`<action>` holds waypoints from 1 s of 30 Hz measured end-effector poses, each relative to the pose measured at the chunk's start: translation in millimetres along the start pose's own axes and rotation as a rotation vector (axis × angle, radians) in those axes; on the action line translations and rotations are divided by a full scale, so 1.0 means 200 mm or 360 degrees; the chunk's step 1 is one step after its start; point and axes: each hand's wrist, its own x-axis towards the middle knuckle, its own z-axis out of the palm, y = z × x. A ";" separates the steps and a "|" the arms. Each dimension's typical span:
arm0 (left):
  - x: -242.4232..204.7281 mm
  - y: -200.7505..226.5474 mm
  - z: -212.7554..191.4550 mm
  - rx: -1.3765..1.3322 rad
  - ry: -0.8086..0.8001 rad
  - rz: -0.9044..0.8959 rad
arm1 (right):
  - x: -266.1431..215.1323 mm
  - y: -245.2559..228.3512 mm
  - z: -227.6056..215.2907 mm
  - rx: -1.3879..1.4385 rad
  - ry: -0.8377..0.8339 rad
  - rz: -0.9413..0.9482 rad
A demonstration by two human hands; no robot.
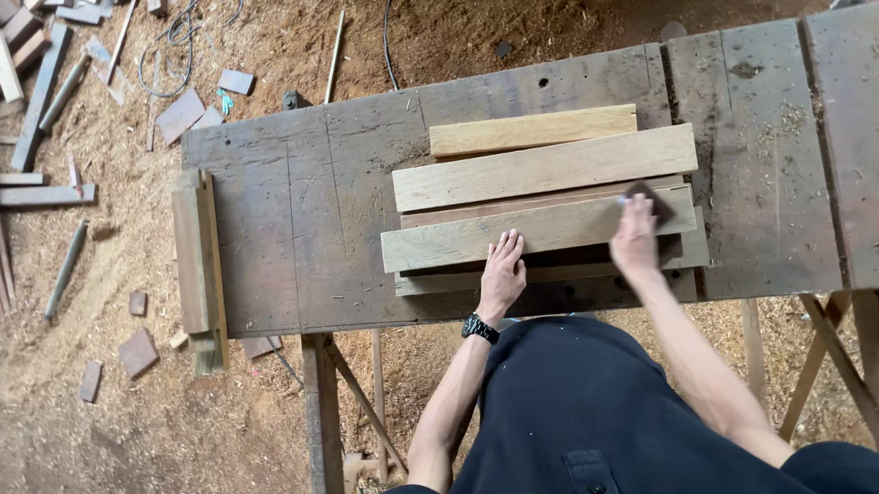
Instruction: The person sands the surface and edges of several wooden planks by hand using a piece of sandpaper.
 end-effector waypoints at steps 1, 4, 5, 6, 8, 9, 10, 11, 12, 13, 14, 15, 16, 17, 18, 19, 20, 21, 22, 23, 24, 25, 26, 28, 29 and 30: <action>0.00 0.00 0.00 -0.0002 0.0005 -0.0005 | -0.02 -0.09 0.07 0.0075 -0.0019 -0.0085; -0.03 -0.02 0.01 0.0002 -0.0001 -0.0005 | -0.08 -0.35 0.25 0.0111 -0.0046 -0.0587; -0.02 -0.02 0.01 0.0012 -0.0010 0.0014 | -0.08 -0.39 0.26 0.0122 -0.0096 -0.0668; -0.02 -0.01 0.01 0.0021 -0.0018 0.0032 | -0.09 -0.40 0.24 0.0133 -0.0146 -0.0748; -0.02 -0.01 0.00 0.0026 -0.0020 0.0048 | -0.09 -0.39 0.17 0.0186 -0.0118 -0.0780; -0.02 -0.01 -0.01 0.0031 -0.0017 0.0053 | -0.07 -0.33 0.09 0.0223 -0.0043 -0.0738; -0.02 -0.01 -0.01 0.0018 -0.0015 0.0058 | -0.05 -0.28 0.03 0.0260 0.0032 -0.0695; -0.02 -0.01 -0.01 0.0004 -0.0012 0.0055 | -0.06 -0.21 -0.05 0.0388 -0.0092 -0.0345; -0.03 -0.01 -0.01 -0.0009 -0.0009 0.0052 | -0.06 -0.13 -0.13 0.0509 -0.0221 0.0006; -0.03 -0.01 0.00 -0.0012 -0.0005 0.0046 | -0.05 -0.08 -0.18 0.0485 -0.0065 0.0026; -0.03 -0.01 0.00 -0.0016 -0.0001 0.0041 | -0.04 -0.04 -0.20 0.0459 0.0091 0.0047; -0.03 -0.03 0.00 -0.0020 -0.0002 0.0042 | -0.04 -0.04 -0.18 0.0322 0.0169 0.0074; -0.04 -0.04 0.00 -0.0011 -0.0038 0.0062 | -0.04 -0.07 -0.13 0.0184 0.0247 0.0100; -0.03 -0.05 0.01 -0.0002 -0.0074 0.0094 | -0.04 -0.10 -0.09 0.0045 0.0336 0.0128; -0.02 -0.05 0.01 0.0007 -0.0110 0.0127 | -0.04 -0.17 -0.03 0.0047 0.0250 0.0132; -0.02 -0.07 0.00 0.0037 -0.0160 0.0142 | -0.07 -0.27 0.07 0.0053 0.0164 0.0141; -0.01 -0.09 -0.01 0.0066 -0.0211 0.0156 | -0.11 -0.38 0.18 0.0130 0.0135 0.0012; -0.02 -0.10 -0.01 0.0092 -0.0267 0.0177 | -0.16 -0.46 0.25 0.0201 0.0110 -0.0110; -0.02 -0.11 -0.02 0.0107 -0.0305 0.0189 | -0.19 -0.52 0.31 0.0152 0.0052 -0.0315; -0.01 -0.12 -0.02 0.0121 -0.0344 0.0207 | -0.20 -0.56 0.36 0.0098 -0.0002 -0.0516; -0.01 -0.12 -0.01 0.0135 -0.0383 0.0225 | -0.22 -0.54 0.34 0.0200 -0.0050 -0.0483; -0.01 -0.13 -0.02 0.0173 -0.0387 0.0241 | -0.21 -0.50 0.31 0.0307 -0.0093 -0.0452; -0.01 -0.13 -0.02 0.0210 -0.0391 0.0257 | -0.21 -0.45 0.27 0.0415 -0.0135 -0.0422; -0.01 -0.13 -0.02 0.0224 -0.0371 0.0295 | -0.19 -0.29 0.12 -0.0163 0.0127 -0.0510; -0.02 -0.13 -0.02 0.0196 -0.0350 0.0314 | -0.18 -0.21 0.04 0.0001 0.0141 -0.0192; -0.03 -0.14 -0.02 0.0168 -0.0329 0.0333 | -0.18 -0.14 -0.03 0.0167 0.0150 0.0126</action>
